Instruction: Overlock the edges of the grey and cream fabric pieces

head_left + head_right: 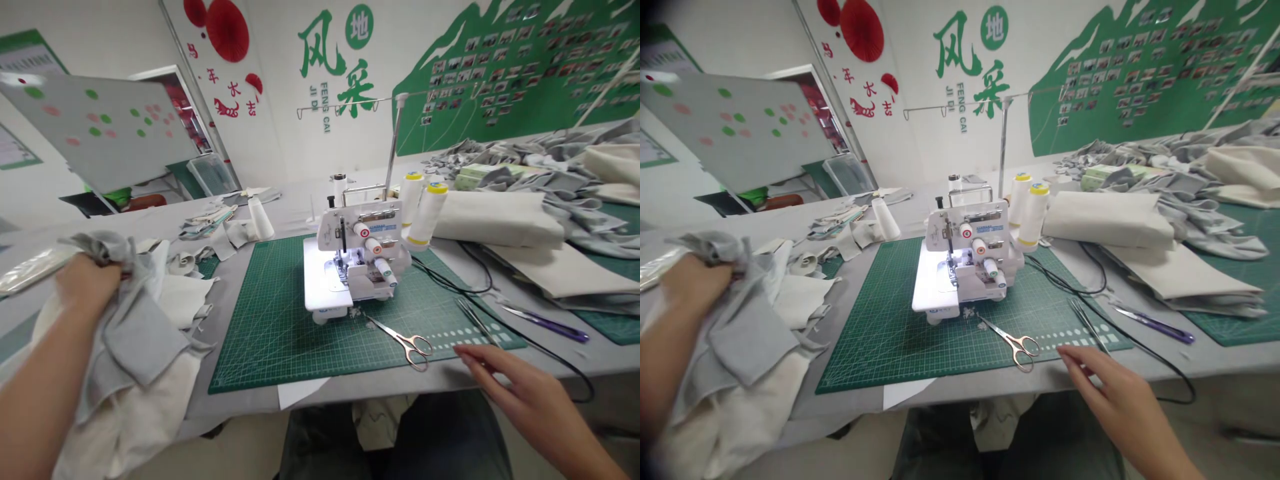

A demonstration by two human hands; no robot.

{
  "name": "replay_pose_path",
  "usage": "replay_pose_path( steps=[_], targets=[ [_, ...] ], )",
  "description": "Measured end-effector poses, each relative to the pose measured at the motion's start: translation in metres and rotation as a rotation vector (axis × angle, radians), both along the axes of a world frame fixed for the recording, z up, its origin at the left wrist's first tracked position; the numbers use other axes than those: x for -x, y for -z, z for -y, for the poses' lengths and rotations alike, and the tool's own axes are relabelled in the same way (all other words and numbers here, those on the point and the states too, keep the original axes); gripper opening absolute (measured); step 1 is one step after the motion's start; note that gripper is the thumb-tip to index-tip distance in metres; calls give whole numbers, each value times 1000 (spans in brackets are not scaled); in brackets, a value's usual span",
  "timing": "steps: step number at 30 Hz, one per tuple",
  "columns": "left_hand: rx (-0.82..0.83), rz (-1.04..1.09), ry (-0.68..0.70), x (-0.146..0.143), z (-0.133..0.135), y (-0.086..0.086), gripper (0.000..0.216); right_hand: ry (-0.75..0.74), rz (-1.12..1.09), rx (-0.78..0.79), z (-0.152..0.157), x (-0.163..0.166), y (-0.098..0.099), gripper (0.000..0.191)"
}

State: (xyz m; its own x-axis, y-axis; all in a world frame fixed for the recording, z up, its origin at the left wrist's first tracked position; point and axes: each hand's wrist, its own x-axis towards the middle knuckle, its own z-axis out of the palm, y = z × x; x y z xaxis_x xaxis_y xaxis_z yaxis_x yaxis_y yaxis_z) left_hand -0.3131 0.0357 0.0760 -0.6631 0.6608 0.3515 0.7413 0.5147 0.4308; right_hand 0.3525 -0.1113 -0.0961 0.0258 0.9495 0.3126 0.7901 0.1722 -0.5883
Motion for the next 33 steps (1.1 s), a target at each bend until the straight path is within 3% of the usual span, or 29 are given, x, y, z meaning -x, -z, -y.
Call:
replay_pose_path(
  steps=[2,5,8,10,14,16,18,21,25,28,33],
  targets=[
    [102,-38,-3,1,-18,25,41,11,-20,15,-6,2,0,28],
    [231,-125,107,-13,-29,60,49,14,-25,17,-17,4,-1,28],
    [338,-192,218,-26,-33,81,49,42,47,-41,-38,-5,-10,26],
    [403,-216,245,-28,-37,84,45,87,158,-107,-61,-16,-24,25],
    [486,-244,226,-33,-49,69,35,156,420,-98,-132,-41,-62,31],
    [474,-267,258,-47,-52,65,36,139,478,-88,-169,-49,-76,34],
    [429,-295,346,-73,-51,72,42,140,528,-71,-202,-53,-83,39],
    [357,-304,547,-127,-40,105,46,172,577,-50,-240,-54,-82,46],
    [257,-293,768,-186,-23,161,42,148,616,-1,-274,-55,-73,30],
    [187,-308,805,-201,-20,185,40,123,605,22,-291,-59,-66,26],
    [123,-319,825,-198,-23,191,37,127,461,-56,-304,-61,-62,28]
  ],
)
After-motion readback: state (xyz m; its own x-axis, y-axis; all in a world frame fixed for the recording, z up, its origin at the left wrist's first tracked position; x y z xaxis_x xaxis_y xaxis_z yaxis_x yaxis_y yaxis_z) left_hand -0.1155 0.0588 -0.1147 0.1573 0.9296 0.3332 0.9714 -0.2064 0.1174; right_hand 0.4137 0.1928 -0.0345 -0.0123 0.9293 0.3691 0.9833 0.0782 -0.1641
